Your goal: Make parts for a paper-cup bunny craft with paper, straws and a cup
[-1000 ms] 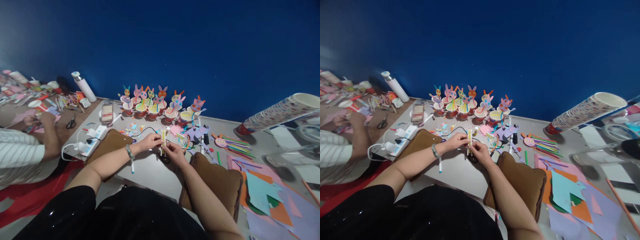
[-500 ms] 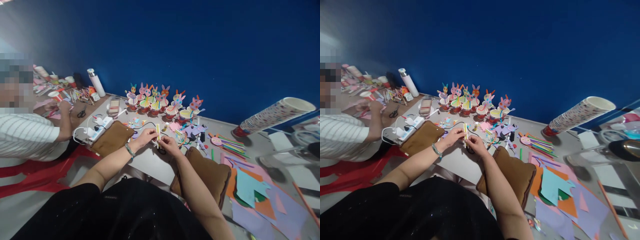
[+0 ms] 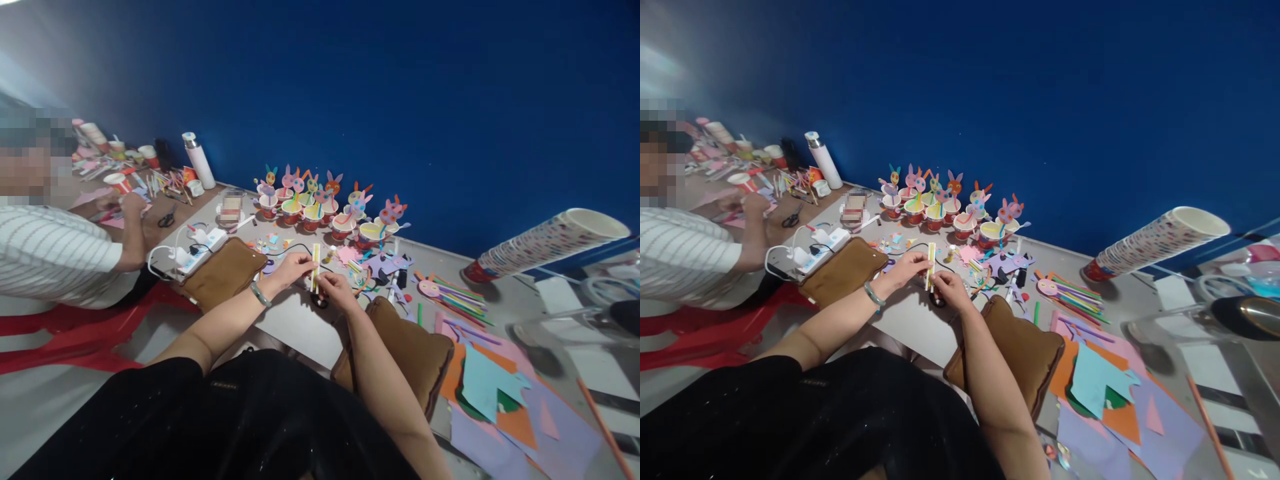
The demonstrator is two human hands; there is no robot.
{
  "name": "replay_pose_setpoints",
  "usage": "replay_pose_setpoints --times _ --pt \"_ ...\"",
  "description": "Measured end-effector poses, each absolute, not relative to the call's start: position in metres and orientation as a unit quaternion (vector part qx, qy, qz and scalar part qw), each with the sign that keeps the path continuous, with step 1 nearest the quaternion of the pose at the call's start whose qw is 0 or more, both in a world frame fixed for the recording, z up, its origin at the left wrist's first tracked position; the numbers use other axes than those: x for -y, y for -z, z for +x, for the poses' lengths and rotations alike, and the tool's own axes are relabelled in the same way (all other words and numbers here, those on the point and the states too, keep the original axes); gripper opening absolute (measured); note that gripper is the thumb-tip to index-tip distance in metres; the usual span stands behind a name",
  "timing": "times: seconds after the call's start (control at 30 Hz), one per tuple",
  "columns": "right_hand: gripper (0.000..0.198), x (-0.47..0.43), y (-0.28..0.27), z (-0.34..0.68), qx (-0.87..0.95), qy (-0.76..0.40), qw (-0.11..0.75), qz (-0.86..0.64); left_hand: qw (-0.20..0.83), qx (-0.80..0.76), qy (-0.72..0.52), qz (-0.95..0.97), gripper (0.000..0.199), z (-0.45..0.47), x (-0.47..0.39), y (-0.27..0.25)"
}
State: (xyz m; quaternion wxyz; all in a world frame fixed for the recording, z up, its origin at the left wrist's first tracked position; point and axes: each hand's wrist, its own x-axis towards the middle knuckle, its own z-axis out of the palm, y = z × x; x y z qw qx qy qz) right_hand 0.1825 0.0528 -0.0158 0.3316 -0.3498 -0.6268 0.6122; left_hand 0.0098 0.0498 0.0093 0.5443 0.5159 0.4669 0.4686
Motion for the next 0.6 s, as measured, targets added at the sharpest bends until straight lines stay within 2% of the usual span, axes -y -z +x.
replay_pose_setpoints --times 0.27,0.6 --pt "0.043 -0.055 0.02 0.181 0.621 -0.603 0.355 -0.354 0.549 -0.47 -0.45 0.524 0.04 0.015 -0.051 -0.015" --pt "0.041 -0.054 0.023 0.181 0.627 -0.618 0.337 -0.334 0.525 -0.497 -0.479 0.498 0.042 0.022 -0.041 -0.022"
